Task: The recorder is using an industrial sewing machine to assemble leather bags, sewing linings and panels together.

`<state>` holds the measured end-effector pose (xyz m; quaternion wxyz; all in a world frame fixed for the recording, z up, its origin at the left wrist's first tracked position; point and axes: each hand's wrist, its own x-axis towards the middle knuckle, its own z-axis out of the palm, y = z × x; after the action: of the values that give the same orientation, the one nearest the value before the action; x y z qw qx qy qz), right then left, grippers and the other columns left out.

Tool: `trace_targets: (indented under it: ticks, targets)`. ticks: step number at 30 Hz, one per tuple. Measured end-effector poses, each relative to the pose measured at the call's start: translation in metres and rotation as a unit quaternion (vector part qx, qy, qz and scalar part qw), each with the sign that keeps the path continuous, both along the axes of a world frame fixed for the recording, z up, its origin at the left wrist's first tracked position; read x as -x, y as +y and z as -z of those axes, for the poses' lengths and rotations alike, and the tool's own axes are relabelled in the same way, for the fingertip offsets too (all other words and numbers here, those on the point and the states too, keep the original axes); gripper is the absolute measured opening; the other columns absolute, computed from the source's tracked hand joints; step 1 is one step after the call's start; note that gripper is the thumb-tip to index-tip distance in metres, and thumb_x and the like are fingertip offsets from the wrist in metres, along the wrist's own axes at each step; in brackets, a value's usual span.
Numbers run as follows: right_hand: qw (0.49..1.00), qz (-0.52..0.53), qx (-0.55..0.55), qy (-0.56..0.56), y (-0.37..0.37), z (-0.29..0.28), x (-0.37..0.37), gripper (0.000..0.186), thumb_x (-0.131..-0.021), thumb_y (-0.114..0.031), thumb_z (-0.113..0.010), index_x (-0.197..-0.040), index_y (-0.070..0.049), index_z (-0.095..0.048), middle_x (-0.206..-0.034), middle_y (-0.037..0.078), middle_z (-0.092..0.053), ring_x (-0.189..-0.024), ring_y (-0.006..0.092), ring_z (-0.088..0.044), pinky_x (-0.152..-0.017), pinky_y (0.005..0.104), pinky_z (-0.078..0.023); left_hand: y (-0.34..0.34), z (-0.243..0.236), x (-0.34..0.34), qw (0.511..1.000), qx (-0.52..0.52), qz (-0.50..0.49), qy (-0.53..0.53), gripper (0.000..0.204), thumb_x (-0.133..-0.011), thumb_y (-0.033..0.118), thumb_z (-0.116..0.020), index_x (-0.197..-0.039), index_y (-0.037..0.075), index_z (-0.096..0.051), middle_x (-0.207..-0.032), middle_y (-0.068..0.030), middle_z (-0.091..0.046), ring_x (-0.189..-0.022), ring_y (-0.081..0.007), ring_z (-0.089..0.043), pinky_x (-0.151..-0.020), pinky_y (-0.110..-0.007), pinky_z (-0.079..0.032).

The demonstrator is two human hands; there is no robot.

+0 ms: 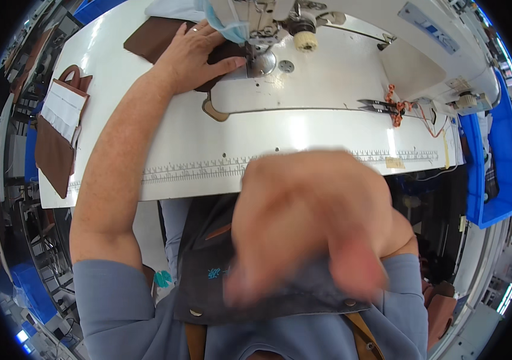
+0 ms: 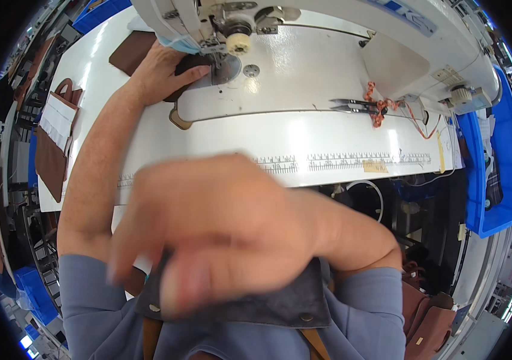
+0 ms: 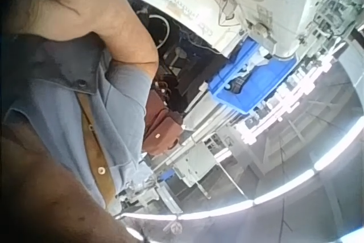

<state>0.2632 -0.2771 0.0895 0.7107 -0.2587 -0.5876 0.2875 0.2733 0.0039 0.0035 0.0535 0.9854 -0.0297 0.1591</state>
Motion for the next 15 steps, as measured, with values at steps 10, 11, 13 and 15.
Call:
trace_targets:
  ticks: [10, 11, 13, 15]
  targets:
    - [0.97, 0.007, -0.125, 0.211, 0.005, -0.005, 0.066, 0.034, -0.099, -0.027, -0.06, -0.077, -0.004, -0.071, -0.07, 0.008, -0.065, -0.059, 0.0156, -0.052, -0.08, 0.0218, -0.054, -0.11, -0.027, 0.082, 0.981, -0.035, -0.178, 0.072, 0.101, -0.084, 0.078, -0.058, -0.148, 0.001, -0.049, -0.155, -0.0242, -0.043, -0.142, -0.044, -0.044, -0.11, -0.053, -0.044]
    - [0.966, 0.023, -0.129, 0.225, 0.0, -0.01, 0.076, 0.035, -0.098, -0.027, -0.06, -0.074, -0.004, -0.07, -0.067, 0.008, -0.064, -0.057, 0.0153, -0.05, -0.082, 0.0207, -0.054, -0.123, -0.034, 0.09, 0.981, -0.046, -0.166, 0.086, 0.102, -0.084, 0.079, -0.058, -0.147, 0.0, -0.05, -0.153, -0.0261, -0.045, -0.138, -0.0447, -0.048, -0.106, -0.051, -0.048]
    - [0.954, 0.046, -0.142, 0.261, -0.006, -0.017, 0.097, 0.037, -0.097, -0.028, -0.061, -0.07, -0.005, -0.07, -0.061, 0.007, -0.062, -0.054, 0.0148, -0.047, -0.085, 0.0184, -0.054, -0.139, -0.039, 0.104, 0.983, -0.075, -0.13, 0.107, 0.105, -0.081, 0.081, -0.057, -0.146, -0.001, -0.05, -0.147, -0.0298, -0.049, -0.127, -0.0463, -0.058, -0.098, -0.046, -0.055]
    - [0.911, 0.122, -0.096, 0.381, -0.017, -0.033, 0.134, 0.026, -0.094, -0.022, -0.063, -0.075, -0.005, -0.072, -0.061, 0.009, -0.062, -0.053, 0.0129, -0.047, -0.057, 0.0264, -0.04, -0.141, -0.041, 0.108, 0.989, -0.067, -0.115, 0.071, 0.09, -0.082, 0.076, -0.063, -0.134, 0.002, -0.063, -0.134, -0.0239, -0.063, -0.113, -0.0388, -0.067, -0.086, -0.043, -0.057]
